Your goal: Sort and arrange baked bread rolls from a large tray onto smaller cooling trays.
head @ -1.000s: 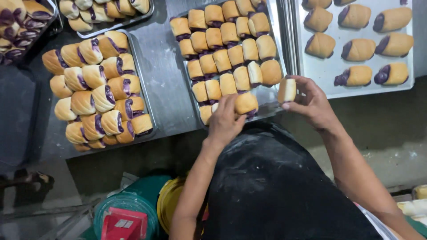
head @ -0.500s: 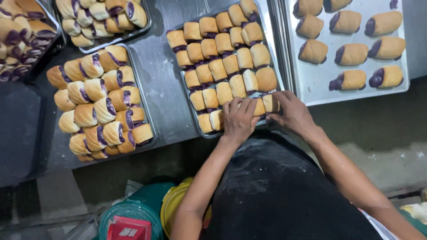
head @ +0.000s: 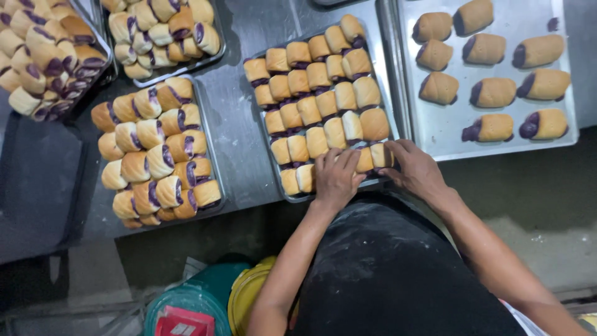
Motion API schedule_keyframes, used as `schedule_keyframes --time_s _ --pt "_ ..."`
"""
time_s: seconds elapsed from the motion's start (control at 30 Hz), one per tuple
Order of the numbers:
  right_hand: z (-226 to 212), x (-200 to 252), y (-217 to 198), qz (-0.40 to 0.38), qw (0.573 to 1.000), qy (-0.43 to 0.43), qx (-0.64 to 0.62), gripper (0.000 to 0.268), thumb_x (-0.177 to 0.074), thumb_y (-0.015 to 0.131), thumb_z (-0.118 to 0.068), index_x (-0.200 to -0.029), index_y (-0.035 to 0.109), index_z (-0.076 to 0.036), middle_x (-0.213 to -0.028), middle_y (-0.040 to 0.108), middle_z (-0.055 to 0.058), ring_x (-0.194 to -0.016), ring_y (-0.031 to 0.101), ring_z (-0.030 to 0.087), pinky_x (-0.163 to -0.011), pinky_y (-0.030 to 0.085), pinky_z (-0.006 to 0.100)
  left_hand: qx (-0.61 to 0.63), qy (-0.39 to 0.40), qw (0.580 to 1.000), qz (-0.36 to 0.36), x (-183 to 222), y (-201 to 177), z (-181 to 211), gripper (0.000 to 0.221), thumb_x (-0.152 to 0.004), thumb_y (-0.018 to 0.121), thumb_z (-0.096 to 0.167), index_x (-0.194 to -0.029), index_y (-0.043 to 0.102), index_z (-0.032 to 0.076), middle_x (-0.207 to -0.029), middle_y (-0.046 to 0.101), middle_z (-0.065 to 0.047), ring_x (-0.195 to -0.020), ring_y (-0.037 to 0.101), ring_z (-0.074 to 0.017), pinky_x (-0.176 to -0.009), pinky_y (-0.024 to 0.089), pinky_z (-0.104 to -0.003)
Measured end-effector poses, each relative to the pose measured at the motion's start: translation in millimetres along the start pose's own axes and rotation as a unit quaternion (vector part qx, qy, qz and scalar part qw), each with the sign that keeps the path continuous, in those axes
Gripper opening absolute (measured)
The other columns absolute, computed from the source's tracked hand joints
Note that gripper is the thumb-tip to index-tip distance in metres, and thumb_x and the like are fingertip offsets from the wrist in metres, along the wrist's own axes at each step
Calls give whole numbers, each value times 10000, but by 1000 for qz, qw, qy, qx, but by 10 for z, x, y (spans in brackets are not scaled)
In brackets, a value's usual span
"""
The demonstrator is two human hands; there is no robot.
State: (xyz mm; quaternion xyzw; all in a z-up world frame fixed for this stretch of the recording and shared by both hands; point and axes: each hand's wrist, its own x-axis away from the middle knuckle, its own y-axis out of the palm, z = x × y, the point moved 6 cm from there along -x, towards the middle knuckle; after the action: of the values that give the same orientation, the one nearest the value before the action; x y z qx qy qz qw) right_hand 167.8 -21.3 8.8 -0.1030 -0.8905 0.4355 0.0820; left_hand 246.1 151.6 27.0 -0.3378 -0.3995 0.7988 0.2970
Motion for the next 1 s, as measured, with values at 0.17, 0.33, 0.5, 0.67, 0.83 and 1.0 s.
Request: schedule_keyframes --time_s 0.17,0.33,0.5,0.67,0.83,1.0 --pt "190 171 -435 67 998 -11 15 538 -842 804 -310 -1286 638 -55 -1181 685 172 -1000 689 392 -794 568 461 39 -35 999 3 -3 -193 45 571 -737 852 270 -1224 650 51 -1228 657 -100 -1181 575 -318 -995 428 -477" --pt "919 239 -1083 166 984 48 49 448 -936 777 -291 -1294 680 -41 -1068 705 155 -904 715 330 -786 568 426 89 -110 987 72 -21 -205 -54 464 -801 837 174 -1201 676 3 -1217 667 -161 -1155 604 -352 -1002 495 -450" --pt "1310 -117 -1632 197 977 61 59 443 -977 780 -292 -1325 682 -37 -1139 705 167 -931 711 310 -804 572 419 112 -133 980 96 -212 -137 39 380 -835 818 135 -1168 699 -3 -1206 679 -165 -1151 623 -355 -986 513 -442" --pt "1354 -893 -1906 188 974 -13 125 435 -977 785 -304 -1330 694 -66 -1111 723 135 -1062 690 348 -906 551 467 126 -142 977 97 -368 82 163 353 -844 806 128 -1156 707 -4 -1200 684 -169 -1156 643 -352 -990 526 -428" --pt "1466 -1817 -1725 35 990 -30 137 577 -789 820 -335 -1295 664 -105 -1198 675 180 -1099 609 420 -855 517 521 146 -158 972 93 -575 335 320 363 -852 807 145 -1160 696 -11 -1206 688 -167 -1143 661 -342 -985 534 -408" --pt "1626 -2185 -1526 -59 973 -33 222 263 -917 696 -226 -1158 704 -121 -1227 685 137 -1167 602 413 -892 533 526 44 -82 994 61 -1141 593 690 450 -854 797 196 -1237 656 7 -1218 673 -162 -1121 660 -347 -941 551 -429"
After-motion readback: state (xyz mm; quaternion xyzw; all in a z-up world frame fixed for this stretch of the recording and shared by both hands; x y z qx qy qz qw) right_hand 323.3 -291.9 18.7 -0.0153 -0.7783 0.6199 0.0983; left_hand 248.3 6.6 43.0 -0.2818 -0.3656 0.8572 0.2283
